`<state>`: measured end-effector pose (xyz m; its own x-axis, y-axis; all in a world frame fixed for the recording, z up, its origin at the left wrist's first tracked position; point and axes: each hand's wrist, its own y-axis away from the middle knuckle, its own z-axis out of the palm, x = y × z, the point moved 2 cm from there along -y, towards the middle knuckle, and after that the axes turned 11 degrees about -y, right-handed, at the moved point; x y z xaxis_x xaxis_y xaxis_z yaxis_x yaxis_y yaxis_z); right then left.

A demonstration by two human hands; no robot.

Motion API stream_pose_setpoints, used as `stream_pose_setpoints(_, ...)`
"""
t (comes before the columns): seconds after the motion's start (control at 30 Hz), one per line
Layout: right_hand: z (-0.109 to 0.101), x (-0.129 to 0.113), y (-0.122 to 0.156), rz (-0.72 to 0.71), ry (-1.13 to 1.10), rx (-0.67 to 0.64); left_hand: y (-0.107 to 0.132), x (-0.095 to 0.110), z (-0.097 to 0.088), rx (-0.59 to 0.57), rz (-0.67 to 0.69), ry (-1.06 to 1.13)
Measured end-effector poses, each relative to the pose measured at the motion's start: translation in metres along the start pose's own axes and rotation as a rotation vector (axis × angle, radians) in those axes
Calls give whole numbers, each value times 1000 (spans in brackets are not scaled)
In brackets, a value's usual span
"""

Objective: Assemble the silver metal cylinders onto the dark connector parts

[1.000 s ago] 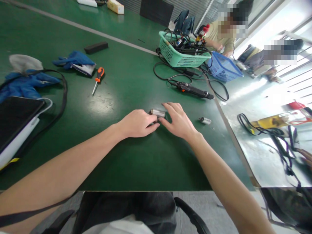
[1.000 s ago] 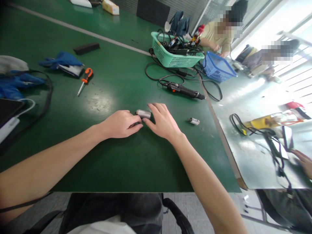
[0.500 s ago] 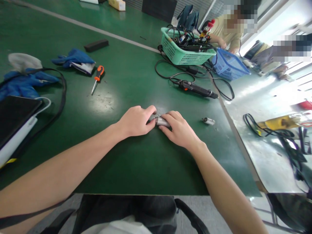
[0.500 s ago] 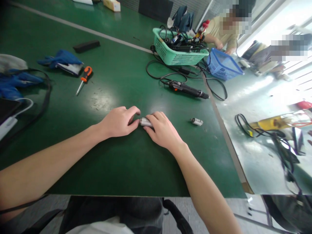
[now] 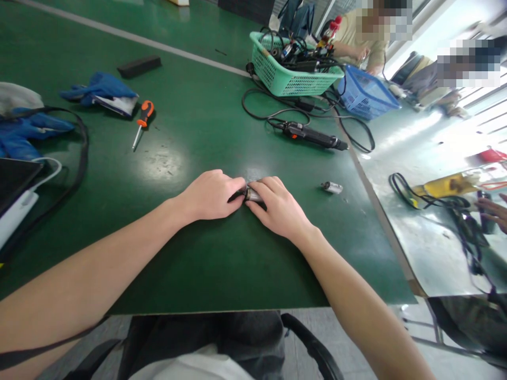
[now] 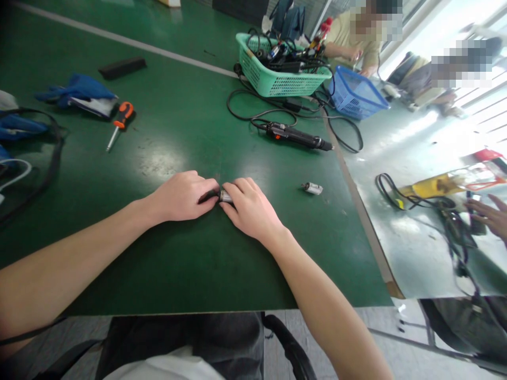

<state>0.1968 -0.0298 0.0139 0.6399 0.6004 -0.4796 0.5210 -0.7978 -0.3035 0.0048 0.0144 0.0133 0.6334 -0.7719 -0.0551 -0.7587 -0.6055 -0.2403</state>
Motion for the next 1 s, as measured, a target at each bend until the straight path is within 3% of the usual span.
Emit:
stream_pose_setpoints(0.3,3,4,1,-52,-25,22,2,1,0,7,-2,-24)
stream_pose_setpoints(1.0,5,2,0,-27,-22,38,3,1,2,23,9,-27)
